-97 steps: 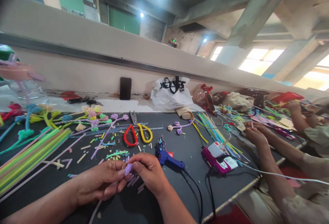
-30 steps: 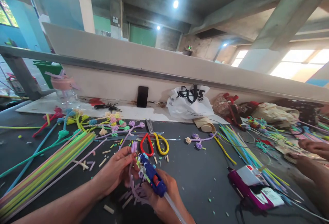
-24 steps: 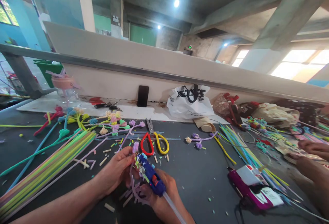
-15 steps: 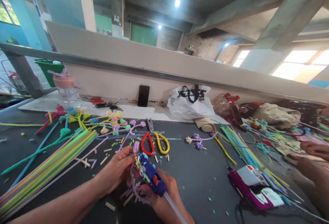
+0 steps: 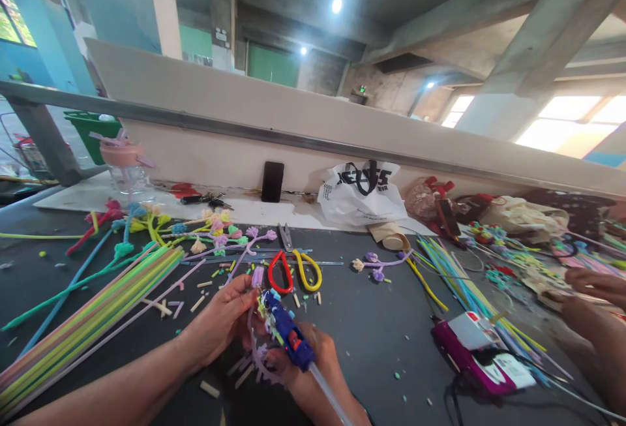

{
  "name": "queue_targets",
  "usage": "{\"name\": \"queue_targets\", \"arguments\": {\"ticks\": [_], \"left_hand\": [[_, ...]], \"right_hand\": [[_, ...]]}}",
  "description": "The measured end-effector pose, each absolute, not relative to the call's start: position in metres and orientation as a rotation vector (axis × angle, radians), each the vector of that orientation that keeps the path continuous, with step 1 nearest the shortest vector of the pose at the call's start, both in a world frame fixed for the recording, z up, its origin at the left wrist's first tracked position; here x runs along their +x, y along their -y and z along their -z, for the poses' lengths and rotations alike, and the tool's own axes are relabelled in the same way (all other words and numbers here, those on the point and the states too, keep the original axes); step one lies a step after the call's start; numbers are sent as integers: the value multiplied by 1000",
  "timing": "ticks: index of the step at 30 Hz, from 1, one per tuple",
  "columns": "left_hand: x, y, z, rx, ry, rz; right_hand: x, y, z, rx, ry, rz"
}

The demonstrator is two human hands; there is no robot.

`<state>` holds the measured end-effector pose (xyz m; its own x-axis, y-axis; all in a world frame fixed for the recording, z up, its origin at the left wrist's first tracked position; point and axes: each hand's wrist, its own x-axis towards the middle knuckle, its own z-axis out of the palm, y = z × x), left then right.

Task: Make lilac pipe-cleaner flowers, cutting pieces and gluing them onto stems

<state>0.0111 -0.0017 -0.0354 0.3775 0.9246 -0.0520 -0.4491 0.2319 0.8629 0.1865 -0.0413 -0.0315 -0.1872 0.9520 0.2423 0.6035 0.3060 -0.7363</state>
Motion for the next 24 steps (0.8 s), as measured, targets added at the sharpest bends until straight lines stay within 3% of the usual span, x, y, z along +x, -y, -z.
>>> {"name": "queue_targets", "arguments": {"ticks": [11,24], "left_hand": [[11,2,34,896,-686,-1015],[10,3,34,891,-687,-1015]], "right_hand": [[186,40,29,-1344,1930,-528],[189,38,40,-1402,1875,-617]]}}
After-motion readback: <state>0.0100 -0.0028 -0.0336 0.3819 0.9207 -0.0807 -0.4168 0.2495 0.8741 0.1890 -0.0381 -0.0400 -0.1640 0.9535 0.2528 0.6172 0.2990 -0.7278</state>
